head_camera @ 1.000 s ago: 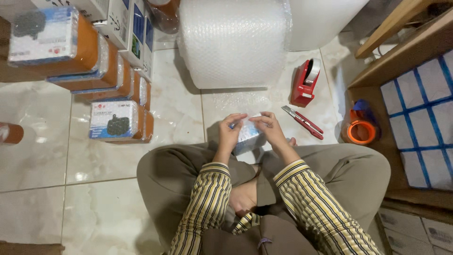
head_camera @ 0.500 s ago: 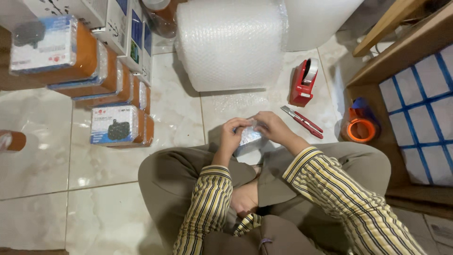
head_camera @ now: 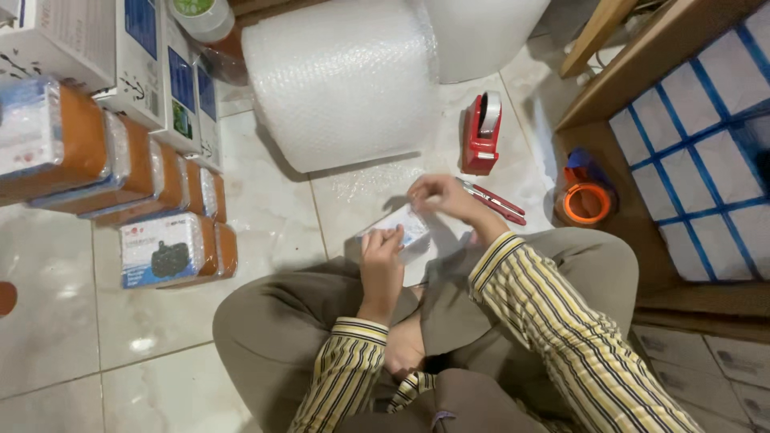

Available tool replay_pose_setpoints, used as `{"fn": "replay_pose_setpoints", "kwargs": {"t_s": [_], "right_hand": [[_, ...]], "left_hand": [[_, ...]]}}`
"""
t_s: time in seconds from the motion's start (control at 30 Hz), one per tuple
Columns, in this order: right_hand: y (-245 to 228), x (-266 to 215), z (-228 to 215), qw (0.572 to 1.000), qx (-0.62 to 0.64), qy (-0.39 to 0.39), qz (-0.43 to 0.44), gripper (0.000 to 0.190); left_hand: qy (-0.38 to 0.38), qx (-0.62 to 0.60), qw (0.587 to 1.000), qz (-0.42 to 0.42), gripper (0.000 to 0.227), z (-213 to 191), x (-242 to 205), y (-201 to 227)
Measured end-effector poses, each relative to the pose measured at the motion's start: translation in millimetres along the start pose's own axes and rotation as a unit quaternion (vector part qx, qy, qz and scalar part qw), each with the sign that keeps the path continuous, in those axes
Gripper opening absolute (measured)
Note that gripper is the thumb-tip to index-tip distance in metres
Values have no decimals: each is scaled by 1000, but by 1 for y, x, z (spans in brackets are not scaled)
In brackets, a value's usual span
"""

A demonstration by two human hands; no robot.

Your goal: The person sits on the floor and wraps small rectangular boxes in bubble wrap. They fold the bubble wrap around each box, secure it with clear tape using a handheld dispenser, and place the finished packages into a nearby cardboard box.

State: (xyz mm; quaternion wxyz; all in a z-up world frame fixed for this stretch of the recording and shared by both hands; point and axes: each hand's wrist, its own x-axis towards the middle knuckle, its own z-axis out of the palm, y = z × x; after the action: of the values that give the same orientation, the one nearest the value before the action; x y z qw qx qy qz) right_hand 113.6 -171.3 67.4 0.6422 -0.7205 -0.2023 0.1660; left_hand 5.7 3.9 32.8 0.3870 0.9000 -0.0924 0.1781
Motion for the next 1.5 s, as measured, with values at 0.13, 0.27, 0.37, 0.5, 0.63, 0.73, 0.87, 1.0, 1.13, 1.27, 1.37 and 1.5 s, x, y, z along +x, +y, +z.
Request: {"fn": "replay_pose_setpoints", "kwargs": {"t_s": [0.13,0.27,0.37,0.5,0.63,0.73,0.87,1.0,1.13,1.27,1.37,1.5], "right_hand": [[126,21,-94,906,-91,406,75,29],[230,24,-157,803,-214,510,221,18],[215,29,-148,816,-153,500,245,15],[191,27,-131,813,100,548,171,13],[195,11,-95,763,246,578,150,9],[208,10,-92,759,285,563,161,15],[173,9,-96,773,318,487,253,15],[194,14,-111,788,260,475,294,18],[207,20,-81,813,192,471,285,23],[86,7,-33,906,211,291,224,14],[12,-16,7,937,220,140,231,15],[-7,-24,51,954,95,12,284,25]], "left_hand": [[17,-88,996,6,21,-13,0,17],[28,-13,999,34,23,6,-16,-3],[54,-10,997,53,26,10,-20,-7],[74,-13,995,70,26,11,-20,-10],[73,-20,995,65,28,19,-22,-15],[77,-18,994,71,29,17,-22,-13],[65,10,993,99,31,12,-19,-11],[55,24,993,105,31,19,-25,-12],[70,29,991,109,29,20,-26,-11],[95,31,988,117,31,16,-27,-15],[113,19,986,120,30,19,-24,-18],[121,24,982,142,25,22,-21,-22]]}}
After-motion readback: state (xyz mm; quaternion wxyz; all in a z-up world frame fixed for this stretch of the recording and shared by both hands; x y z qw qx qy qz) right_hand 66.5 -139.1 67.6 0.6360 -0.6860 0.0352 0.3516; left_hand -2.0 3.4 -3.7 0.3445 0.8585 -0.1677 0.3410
